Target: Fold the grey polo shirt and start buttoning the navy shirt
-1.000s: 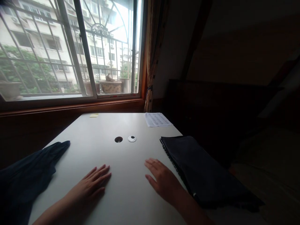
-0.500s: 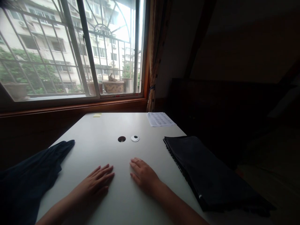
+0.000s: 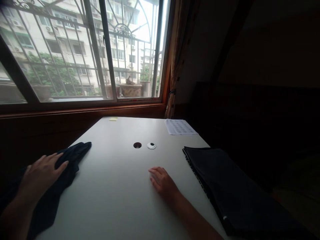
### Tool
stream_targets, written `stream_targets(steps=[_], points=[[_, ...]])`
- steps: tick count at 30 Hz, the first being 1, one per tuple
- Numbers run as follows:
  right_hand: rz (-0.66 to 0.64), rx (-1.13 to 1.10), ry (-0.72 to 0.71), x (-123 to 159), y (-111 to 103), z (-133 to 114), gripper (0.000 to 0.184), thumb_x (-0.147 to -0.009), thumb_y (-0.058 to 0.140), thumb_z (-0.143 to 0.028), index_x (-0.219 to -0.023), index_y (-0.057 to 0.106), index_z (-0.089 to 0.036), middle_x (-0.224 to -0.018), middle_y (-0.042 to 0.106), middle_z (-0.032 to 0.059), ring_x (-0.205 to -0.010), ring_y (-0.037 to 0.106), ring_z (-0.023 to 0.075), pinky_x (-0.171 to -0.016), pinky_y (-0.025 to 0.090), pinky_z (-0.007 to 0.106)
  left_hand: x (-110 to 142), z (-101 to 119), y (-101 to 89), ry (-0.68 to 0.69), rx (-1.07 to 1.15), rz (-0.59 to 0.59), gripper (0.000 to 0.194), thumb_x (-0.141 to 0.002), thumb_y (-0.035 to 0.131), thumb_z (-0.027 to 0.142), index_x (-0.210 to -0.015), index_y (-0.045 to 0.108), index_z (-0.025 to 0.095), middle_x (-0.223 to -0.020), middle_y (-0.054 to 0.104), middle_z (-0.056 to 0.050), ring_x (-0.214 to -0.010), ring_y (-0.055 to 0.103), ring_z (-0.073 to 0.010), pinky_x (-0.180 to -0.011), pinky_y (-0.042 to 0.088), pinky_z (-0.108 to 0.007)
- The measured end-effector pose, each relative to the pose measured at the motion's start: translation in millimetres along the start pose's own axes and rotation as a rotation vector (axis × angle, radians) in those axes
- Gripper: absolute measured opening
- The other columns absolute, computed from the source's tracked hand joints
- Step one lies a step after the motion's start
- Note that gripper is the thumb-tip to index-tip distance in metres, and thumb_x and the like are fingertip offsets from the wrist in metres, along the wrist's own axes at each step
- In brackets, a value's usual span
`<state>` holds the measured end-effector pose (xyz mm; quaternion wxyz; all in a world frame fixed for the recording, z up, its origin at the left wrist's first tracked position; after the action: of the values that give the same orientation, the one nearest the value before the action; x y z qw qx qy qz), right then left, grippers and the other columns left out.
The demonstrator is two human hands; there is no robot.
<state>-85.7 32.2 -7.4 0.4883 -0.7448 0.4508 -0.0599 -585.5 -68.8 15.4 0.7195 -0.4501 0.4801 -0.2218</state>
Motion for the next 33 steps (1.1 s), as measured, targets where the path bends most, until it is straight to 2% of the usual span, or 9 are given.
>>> stream_targets(steps=[3, 6, 9, 12, 17, 21, 24, 27, 33], points=[[0.004, 0.005, 0.003, 0, 0, 2, 0.033, -0.094, 0.051, -0.021, -0.123, 0.065, -0.021, -0.122, 0.065, 0.0101, -0.115, 0.058, 0.0246, -0.105, 0.046, 0.044, -3, -47, 16.6, -0.248, 0.006, -0.157, 0.069, -0.079, 0.057, 0.067, -0.129, 0.058, 0.021, -0.132, 0.061, -0.018, -0.120, 0.054, -0.0438, -0.094, 0.045, -0.064], [0.001, 0.010, -0.007, 0, 1, 5, 0.032, -0.093, 0.052, -0.021, -0.123, 0.065, -0.021, -0.121, 0.065, 0.0099, -0.115, 0.058, 0.0250, -0.105, 0.045, 0.044, -1, -53, 17.2, -0.273, 0.022, -0.168, 0.068, -0.077, 0.059, 0.070, -0.127, 0.059, 0.025, -0.125, 0.064, -0.015, -0.110, 0.058, -0.0455, -0.083, 0.049, -0.063], [-0.004, 0.014, -0.014, 0, 3, 8, 0.032, -0.094, 0.052, -0.022, -0.123, 0.065, -0.022, -0.121, 0.066, 0.0095, -0.116, 0.057, 0.0254, -0.106, 0.045, 0.045, 1, -35, 4.4, -0.181, 0.023, -0.200, 0.067, -0.085, 0.048, 0.067, -0.133, 0.059, 0.021, -0.126, 0.062, -0.021, -0.108, 0.058, -0.0464, -0.081, 0.049, -0.063], [-0.011, 0.017, -0.023, 0, 4, 10, 0.032, -0.094, 0.052, -0.023, -0.123, 0.066, -0.022, -0.121, 0.066, 0.0095, -0.118, 0.056, 0.0258, -0.107, 0.044, 0.045, 2, -17, -10.1, -0.173, 0.046, -0.256, 0.067, -0.091, 0.040, 0.062, -0.137, 0.058, 0.017, -0.122, 0.064, -0.024, -0.106, 0.061, -0.0438, -0.082, 0.050, -0.058], [-0.008, 0.024, -0.035, 1, 5, 13, 0.032, -0.093, 0.054, -0.022, -0.122, 0.067, -0.022, -0.121, 0.066, 0.0101, -0.117, 0.057, 0.0259, -0.106, 0.045, 0.044, 4, 7, -21.1, -0.173, 0.012, -0.273, 0.064, -0.092, 0.037, 0.059, -0.136, 0.060, 0.018, -0.112, 0.070, -0.021, -0.099, 0.067, -0.0406, -0.083, 0.052, -0.052], [-0.015, 0.023, -0.046, 1, 5, 14, 0.032, -0.093, 0.054, -0.023, -0.123, 0.067, -0.023, -0.121, 0.066, 0.0097, -0.115, 0.057, 0.0255, -0.106, 0.045, 0.044, 9, 38, -21.5, -0.083, 0.115, -0.295, 0.063, -0.091, 0.039, 0.056, -0.139, 0.057, 0.019, -0.121, 0.069, -0.019, -0.107, 0.066, -0.0399, -0.089, 0.052, -0.051], [-0.024, 0.018, -0.044, 0, 4, 13, 0.032, -0.093, 0.053, -0.023, -0.123, 0.067, -0.022, -0.120, 0.066, 0.0103, -0.115, 0.058, 0.0253, -0.105, 0.046, 0.043, 14, 65, -18.7, 0.005, 0.358, -0.364, 0.067, -0.090, 0.043, 0.059, -0.143, 0.052, 0.019, -0.133, 0.063, -0.017, -0.118, 0.062, -0.0383, -0.094, 0.051, -0.050], [-0.036, 0.003, -0.041, -1, 3, 10, 0.031, -0.095, 0.052, -0.026, -0.121, 0.068, -0.022, -0.119, 0.067, 0.0108, -0.115, 0.058, 0.0254, -0.104, 0.046, 0.043, 24, 94, -15.7, 0.121, 0.689, -0.505, 0.073, -0.087, 0.052, 0.063, -0.147, 0.047, 0.021, -0.144, 0.054, -0.015, -0.128, 0.054, -0.0377, -0.102, 0.048, -0.050], [-0.091, -0.101, -0.040, 2, 11, -8, 0.034, -0.099, 0.050, -0.042, -0.121, 0.069, -0.024, -0.123, 0.067, 0.0102, -0.122, 0.055, 0.0265, -0.108, 0.042, 0.043, 63, 157, -18.7, 0.213, 1.432, -0.944, 0.069, -0.089, 0.065, 0.047, -0.151, 0.038, 0.034, -0.158, 0.039, -0.006, -0.144, 0.036, -0.0324, -0.115, 0.038, -0.049]])
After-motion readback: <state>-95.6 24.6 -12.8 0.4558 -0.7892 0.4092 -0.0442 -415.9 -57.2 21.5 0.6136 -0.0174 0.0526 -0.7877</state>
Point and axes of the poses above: each hand's wrist, its own x-axis away from the middle knuckle, its own y-axis out of the palm, z = x × y, the point moved 2 cm from there along -x, towards the middle knuckle
